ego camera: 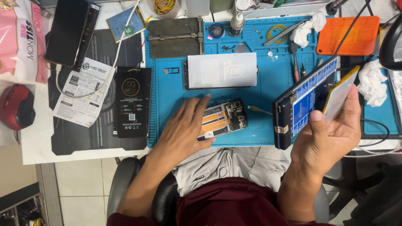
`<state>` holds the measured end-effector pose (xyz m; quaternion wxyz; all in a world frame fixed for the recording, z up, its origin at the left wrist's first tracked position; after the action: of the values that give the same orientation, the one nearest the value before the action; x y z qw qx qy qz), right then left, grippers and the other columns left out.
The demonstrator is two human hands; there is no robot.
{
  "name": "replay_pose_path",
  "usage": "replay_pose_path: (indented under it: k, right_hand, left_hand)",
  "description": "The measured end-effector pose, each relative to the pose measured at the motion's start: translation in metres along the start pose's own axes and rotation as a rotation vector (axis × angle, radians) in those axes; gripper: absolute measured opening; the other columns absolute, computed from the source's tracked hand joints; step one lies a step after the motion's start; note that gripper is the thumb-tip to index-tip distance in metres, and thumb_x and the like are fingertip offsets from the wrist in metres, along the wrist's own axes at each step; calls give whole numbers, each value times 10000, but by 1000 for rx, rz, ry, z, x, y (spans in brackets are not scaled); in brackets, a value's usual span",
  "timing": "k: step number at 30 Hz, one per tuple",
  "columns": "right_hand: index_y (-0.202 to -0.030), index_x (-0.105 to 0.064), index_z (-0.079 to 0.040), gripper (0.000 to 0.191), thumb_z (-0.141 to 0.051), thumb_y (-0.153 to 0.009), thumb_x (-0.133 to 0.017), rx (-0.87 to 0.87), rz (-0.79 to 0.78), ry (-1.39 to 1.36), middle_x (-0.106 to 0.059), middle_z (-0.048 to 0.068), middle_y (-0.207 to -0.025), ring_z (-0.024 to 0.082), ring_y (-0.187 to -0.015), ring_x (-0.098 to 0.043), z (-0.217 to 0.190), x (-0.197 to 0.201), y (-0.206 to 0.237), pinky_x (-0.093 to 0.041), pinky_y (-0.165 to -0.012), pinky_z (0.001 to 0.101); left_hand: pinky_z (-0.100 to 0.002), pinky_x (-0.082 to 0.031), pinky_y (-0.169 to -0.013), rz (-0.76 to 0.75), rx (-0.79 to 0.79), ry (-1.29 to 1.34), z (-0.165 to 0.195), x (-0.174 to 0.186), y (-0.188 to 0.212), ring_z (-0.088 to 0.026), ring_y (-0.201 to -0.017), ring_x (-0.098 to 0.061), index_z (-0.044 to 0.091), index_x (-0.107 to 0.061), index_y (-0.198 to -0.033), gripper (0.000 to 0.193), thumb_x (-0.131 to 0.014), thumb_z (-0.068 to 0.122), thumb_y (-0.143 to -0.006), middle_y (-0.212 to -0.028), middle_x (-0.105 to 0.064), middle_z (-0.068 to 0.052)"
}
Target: The person tests a disassembled phone's battery with multimeter probes, then handles the opened phone chassis, a new battery, and the screen assembly, peeling protective film and aligning the battery and screen parts while working over a repair mat.
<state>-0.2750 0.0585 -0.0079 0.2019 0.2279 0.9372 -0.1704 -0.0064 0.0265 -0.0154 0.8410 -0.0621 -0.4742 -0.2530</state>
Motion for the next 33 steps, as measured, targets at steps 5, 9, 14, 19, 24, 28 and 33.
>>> replay_pose_path:
  k: [5, 9, 14, 19, 24, 28, 33]
  right_hand:
    - [-1583, -321, 154, 805, 10, -963, -815, -3, 41, -20, -523, 215, -1543, 224, -1319, -600, -8, -3, -2, -547, -1177, 303]
    - [-1571, -340, 150, 823, -32, -932, -825, 0, 75, -31, -577, 197, -1495, 201, -1222, -666, -13, -1, -9, -593, -1056, 284]
    - [-1588, -382, 140, 788, -34, -976, -847, -30, 51, -66, -667, 185, -1294, 183, -1035, -717, -16, 8, -15, -617, -927, 257]
    - [-1581, -380, 130, 775, -16, -963, -824, -22, 75, -37, -658, 177, -1288, 163, -969, -698, -14, 13, -13, -591, -804, 209]
    - [-1642, -336, 140, 786, 43, -1013, -797, -18, 65, -18, -576, 214, -1489, 212, -1224, -669, -8, 13, -11, -589, -1029, 264]
    - [-1571, -327, 148, 793, 21, -939, -790, -26, 75, -23, -547, 203, -1526, 228, -1332, -636, -3, 10, -8, -570, -1158, 323]
    - [-1622, -340, 163, 776, 39, -997, -784, -30, 13, -26, -546, 239, -1503, 256, -1343, -628, 1, 2, -4, -559, -1180, 354]
  left_hand:
    - [-484, -586, -789, -163, 83, -43, 16, 7, -9, -386, -871, -704, -11, -499, -1284, 801, -911, 280, -662, -1314, -485, -196]
    - [-414, -558, -772, 148, 31, 293, 26, 22, -5, -308, -927, -719, -25, -500, -1211, 795, -958, 300, -648, -1151, -616, -172]
    - [-318, -597, -1010, 388, -96, 1144, 49, 20, 12, -167, -1156, -672, 3, -422, -1377, 785, -920, 232, -815, -1257, -648, -115]
    - [-298, -625, -956, 439, -88, 1254, 75, 14, 21, -146, -1102, -707, -10, -408, -1351, 734, -916, 186, -859, -1240, -677, -113]
    - [-280, -646, -875, 520, -70, 1176, 87, 13, 20, -146, -1009, -744, -11, -411, -1293, 663, -898, 160, -877, -1160, -716, -121]
    - [-265, -650, -773, 598, -25, 1135, 87, 11, 24, -135, -912, -750, -16, -407, -1231, 626, -897, 139, -873, -1074, -728, -116]
    - [-271, -653, -795, 655, -46, 1026, 86, 13, 31, -132, -934, -754, -28, -397, -1244, 631, -893, 133, -888, -1096, -737, -128]
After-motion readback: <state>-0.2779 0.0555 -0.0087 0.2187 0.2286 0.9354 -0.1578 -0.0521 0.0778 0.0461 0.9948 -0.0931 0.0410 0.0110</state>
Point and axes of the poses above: each hand's wrist, its own y-axis away from the middle knuckle, its own x-axis out of the back of the hand, z = x × y, the point moved 3 cm from there along -y, towards the middle knuckle
